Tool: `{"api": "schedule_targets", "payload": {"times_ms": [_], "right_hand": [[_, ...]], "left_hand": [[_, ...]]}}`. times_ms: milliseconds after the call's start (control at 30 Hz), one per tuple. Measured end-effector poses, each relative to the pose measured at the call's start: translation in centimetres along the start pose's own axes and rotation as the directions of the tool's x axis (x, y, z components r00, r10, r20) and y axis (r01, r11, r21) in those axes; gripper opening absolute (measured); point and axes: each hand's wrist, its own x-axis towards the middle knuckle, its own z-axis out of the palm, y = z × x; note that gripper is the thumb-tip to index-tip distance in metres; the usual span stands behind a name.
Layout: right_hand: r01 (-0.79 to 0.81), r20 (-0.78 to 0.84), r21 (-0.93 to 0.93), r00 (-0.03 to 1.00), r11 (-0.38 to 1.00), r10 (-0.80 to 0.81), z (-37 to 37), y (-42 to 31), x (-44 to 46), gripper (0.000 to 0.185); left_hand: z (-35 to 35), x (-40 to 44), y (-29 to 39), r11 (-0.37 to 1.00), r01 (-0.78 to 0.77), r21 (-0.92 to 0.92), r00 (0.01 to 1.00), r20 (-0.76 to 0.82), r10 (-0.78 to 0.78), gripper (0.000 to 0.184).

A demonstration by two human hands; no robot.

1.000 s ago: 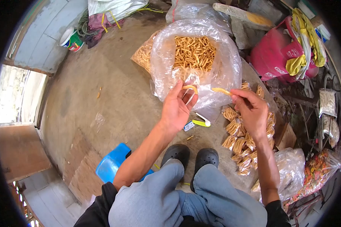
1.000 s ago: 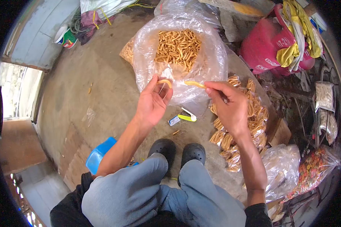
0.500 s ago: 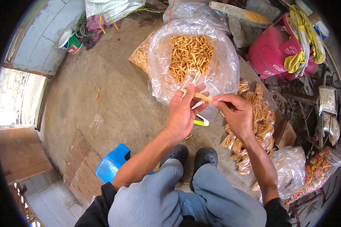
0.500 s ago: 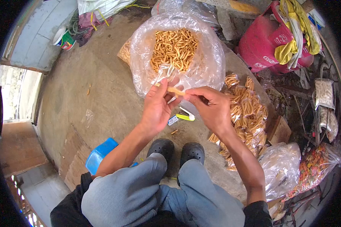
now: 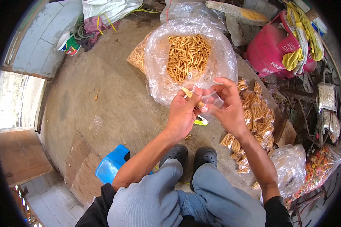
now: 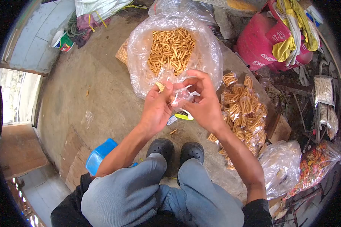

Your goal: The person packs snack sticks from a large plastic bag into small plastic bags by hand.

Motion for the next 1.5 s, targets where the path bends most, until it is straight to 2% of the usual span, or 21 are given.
{"api": "schedule_targets", "payload": {"times_ms": [67,133,267,367,467,500,533,600,667,733,767,800,867,900,967,1033,1133,1267,1367,1433,1500], "right_hand": [[-0.076,0.083,-0.016,0.994,0.997,0.077,-0.3,-0.3,0.3,0.05],[-0.238,0.193,-0.05,0.951,0.97,0.243,-0.7,0.0,0.4,0.048],[-0.242,0.203,-0.047,0.948,0.969,0.246,-0.4,0.1,0.4,0.043],[-0.157,0.181,-0.119,0.967,0.98,0.177,-0.3,0.0,0.5,0.038],[-0.074,0.263,-0.189,0.957,0.979,0.123,-1.0,0.5,0.7,0.039],[-0.056,0.237,-0.348,0.96,0.936,0.146,-1.0,0.5,0.5,0.041],[-0.04,0.208,-0.499,0.964,0.866,0.164,-1.0,0.5,0.4,0.043],[-0.058,0.253,-0.488,0.946,0.871,0.205,-1.4,0.2,0.6,0.043],[-0.079,0.296,-0.478,0.923,0.875,0.246,-2.2,0.0,1.3,0.043],[-0.167,0.425,-0.464,0.819,0.87,0.385,-3.5,0.0,3.0,0.037],[-0.167,0.427,-0.462,0.819,0.871,0.383,-4.3,1.0,4.0,0.037],[-0.069,0.415,-0.504,0.855,0.861,0.311,-5.0,2.9,5.2,0.034],[0.028,0.405,-0.542,0.884,0.84,0.232,-5.0,5.1,7.3,0.032],[0.069,0.329,-0.613,0.928,0.787,0.176,-4.3,5.6,8.3,0.032],[0.098,0.257,-0.681,0.96,0.726,0.111,-3.3,7.3,10.0,0.032],[0.201,0.218,-0.819,0.975,0.538,-0.033,-2.4,9.2,11.5,0.027],[0.186,0.159,-0.877,0.982,0.443,-0.099,-1.3,10.7,12.4,0.024],[0.101,0.098,-0.904,0.995,0.416,-0.028,-0.7,12.3,13.4,0.022],[0.158,0.198,-0.896,0.979,0.415,0.055,-1.3,12.5,14.2,0.024],[0.013,0.153,-0.838,0.965,0.545,0.211,-1.4,11.5,14.1,0.024],[0.028,0.146,-0.803,0.977,0.596,0.152,-1.7,10.7,13.5,0.022]], "left_hand": [[0.2,0.0,-0.2,0.99,0.02,0.14,0.999,-0.039,-0.015,0.025],[0.6,-0.3,-0.2,0.991,0.049,0.127,0.999,-0.02,-0.047,0.026],[0.0,-0.2,-0.2,0.986,0.113,0.122,0.99,0.075,-0.123,0.03],[-0.7,0.1,-0.5,0.988,0.152,-0.025,0.988,0.038,-0.151,0.038],[-2.6,0.2,-1.3,0.983,0.183,0.011,0.982,0.038,-0.184,0.042],[-2.8,0.3,-1.6,0.983,0.183,0.01,0.982,0.038,-0.184,0.042],[-2.9,0.3,-1.9,0.98,0.197,-0.006,0.98,-0.024,-0.197,0.038],[-2.7,0.3,-1.9,0.978,0.209,-0.024,0.974,-0.086,-0.21,0.035],[-2.1,0.3,-1.4,0.973,0.181,-0.147,0.907,-0.358,-0.223,0.023],[-3.5,0.4,-1.4,0.968,0.184,-0.171,0.889,-0.39,-0.238,0.022],[-4.4,0.5,-1.4,0.963,0.185,-0.195,0.871,-0.422,-0.252,0.022],[-5.4,0.5,-1.6,0.964,0.184,-0.193,0.871,-0.422,-0.251,0.022],[-6.7,0.4,-1.8,0.957,0.185,-0.225,0.941,-0.24,-0.238,0.018],[-6.4,0.5,-1.7,0.957,0.186,-0.223,0.941,-0.24,-0.239,0.018],[-4.9,0.4,-1.4,0.978,0.176,-0.113,0.908,-0.365,-0.205,0.018],[-4.0,0.3,-1.0,0.981,0.183,-0.067,0.898,-0.394,-0.195,0.018],[-3.5,0.1,-0.7,0.984,0.179,0.005,0.898,-0.409,-0.161,0.02],[-3.6,-0.3,-0.4,0.978,0.185,0.094,0.917,-0.374,-0.138,0.026],[-2.7,-0.6,0.2,0.966,0.234,0.114,0.899,-0.404,-0.169,0.025],[-2.6,-0.5,0.5,0.969,0.222,0.112,0.905,-0.393,-0.162,0.024],[-2.7,-0.6,0.6,0.972,0.211,0.107,0.911,-0.381,-0.156,0.024]]}}
